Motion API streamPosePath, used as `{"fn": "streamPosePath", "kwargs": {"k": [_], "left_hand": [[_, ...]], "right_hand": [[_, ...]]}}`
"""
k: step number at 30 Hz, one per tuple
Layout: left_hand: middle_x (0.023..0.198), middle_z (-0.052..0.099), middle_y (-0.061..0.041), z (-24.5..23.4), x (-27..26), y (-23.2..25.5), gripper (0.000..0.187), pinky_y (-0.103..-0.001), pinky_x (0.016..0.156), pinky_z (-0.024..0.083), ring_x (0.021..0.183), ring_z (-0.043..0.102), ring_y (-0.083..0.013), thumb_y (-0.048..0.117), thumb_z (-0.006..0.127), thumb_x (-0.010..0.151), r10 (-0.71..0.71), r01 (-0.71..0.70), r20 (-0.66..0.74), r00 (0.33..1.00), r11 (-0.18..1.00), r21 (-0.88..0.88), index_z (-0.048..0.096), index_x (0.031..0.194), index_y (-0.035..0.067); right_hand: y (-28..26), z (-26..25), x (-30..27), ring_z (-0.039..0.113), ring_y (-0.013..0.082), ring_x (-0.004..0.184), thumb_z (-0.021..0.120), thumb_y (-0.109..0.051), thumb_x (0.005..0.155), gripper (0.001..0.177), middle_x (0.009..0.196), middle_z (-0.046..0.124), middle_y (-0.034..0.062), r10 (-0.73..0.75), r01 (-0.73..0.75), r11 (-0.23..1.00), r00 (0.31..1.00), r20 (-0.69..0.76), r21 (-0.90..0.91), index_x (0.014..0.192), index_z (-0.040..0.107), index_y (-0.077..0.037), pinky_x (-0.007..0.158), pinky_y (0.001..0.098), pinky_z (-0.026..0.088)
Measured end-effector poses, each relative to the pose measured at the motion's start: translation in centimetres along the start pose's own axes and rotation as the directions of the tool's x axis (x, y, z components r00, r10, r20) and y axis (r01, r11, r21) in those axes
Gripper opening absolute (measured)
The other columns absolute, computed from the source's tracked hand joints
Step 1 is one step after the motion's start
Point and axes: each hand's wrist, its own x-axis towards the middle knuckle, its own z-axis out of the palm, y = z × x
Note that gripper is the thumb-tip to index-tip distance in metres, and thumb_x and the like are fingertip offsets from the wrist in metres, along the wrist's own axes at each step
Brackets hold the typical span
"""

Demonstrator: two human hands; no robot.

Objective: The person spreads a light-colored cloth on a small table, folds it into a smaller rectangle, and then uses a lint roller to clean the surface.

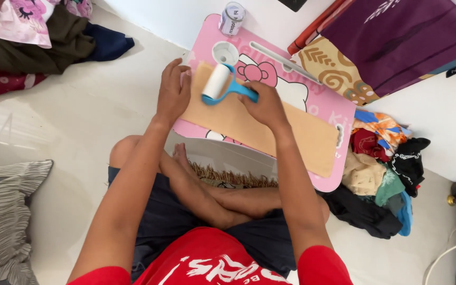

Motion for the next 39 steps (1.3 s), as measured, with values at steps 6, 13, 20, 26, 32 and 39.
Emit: {"fn": "streamPosePath", "kwargs": {"k": [6,13,20,26,32,39], "left_hand": [[0.098,0.058,0.008,2.5,5.1,-2.2,0.013,-0.041,0.087,0.046,0.102,0.061,-0.0163,0.033,0.065,0.101,0.175,-0.161,0.000,0.985,0.905,0.393,0.069,0.102,0.021],[0.079,0.076,-0.004,4.3,11.0,-4.7,0.019,-0.046,0.072,0.052,0.080,0.075,-0.0331,0.032,0.073,0.087,-0.136,0.020,0.288,0.948,0.928,0.372,0.081,0.091,0.015],[0.089,0.076,-0.019,0.7,11.4,-1.3,0.022,-0.046,0.072,0.056,0.087,0.074,-0.0407,0.019,0.068,0.095,-0.046,-0.068,0.419,0.907,0.965,0.253,0.080,0.099,0.001],[0.091,0.075,-0.021,-0.8,11.8,1.3,0.024,-0.044,0.075,0.058,0.089,0.073,-0.0366,0.016,0.063,0.100,-0.061,-0.080,0.521,0.852,0.967,0.244,0.076,0.106,-0.003],[0.090,0.075,-0.018,-1.2,12.6,1.4,0.021,-0.044,0.074,0.056,0.088,0.072,-0.0330,0.014,0.062,0.102,-0.036,-0.082,0.537,0.843,0.978,0.194,0.073,0.106,-0.003],[0.090,0.074,-0.017,-0.2,13.7,-0.4,0.017,-0.040,0.072,0.057,0.086,0.072,-0.0304,0.008,0.069,0.093,-0.076,-0.083,0.603,0.794,0.969,0.231,0.077,0.105,0.000]], "right_hand": [[3.5,-0.9,-6.5,0.070,0.0367,0.110,0.079,-0.023,0.090,0.033,0.111,0.074,0.0138,0.126,-0.125,0.992,0.990,-0.064,0.024,0.120,0.073,-0.012,0.091,0.0458,0.055],[2.1,2.3,-9.2,0.055,0.0384,0.127,0.078,-0.008,0.087,0.050,0.133,0.057,0.0167,-0.284,0.176,0.948,0.845,-0.453,-0.267,0.133,0.060,0.001,0.108,0.0489,0.045],[-4.1,12.1,-4.8,0.044,0.0461,0.143,0.067,-0.039,0.099,0.064,0.152,0.048,0.0249,-0.456,0.413,0.880,0.874,-0.169,-0.237,0.149,0.051,-0.002,0.122,0.0543,0.031],[-3.8,14.5,-4.8,0.033,0.0383,0.152,0.046,-0.054,0.106,0.070,0.164,0.037,0.0199,-0.359,0.331,0.866,0.933,-0.005,-0.374,0.159,0.040,-0.009,0.127,0.0544,0.018],[-3.7,14.4,-4.7,0.030,0.0388,0.153,0.040,-0.057,0.107,0.070,0.165,0.034,0.0194,-0.368,0.343,0.861,0.930,0.006,-0.375,0.161,0.037,-0.012,0.127,0.0563,0.016],[-3.8,14.4,-4.8,0.026,0.0384,0.155,0.038,-0.057,0.107,0.071,0.167,0.029,0.0196,-0.336,0.331,0.875,0.941,0.050,-0.352,0.162,0.034,-0.012,0.128,0.0565,0.013]]}}
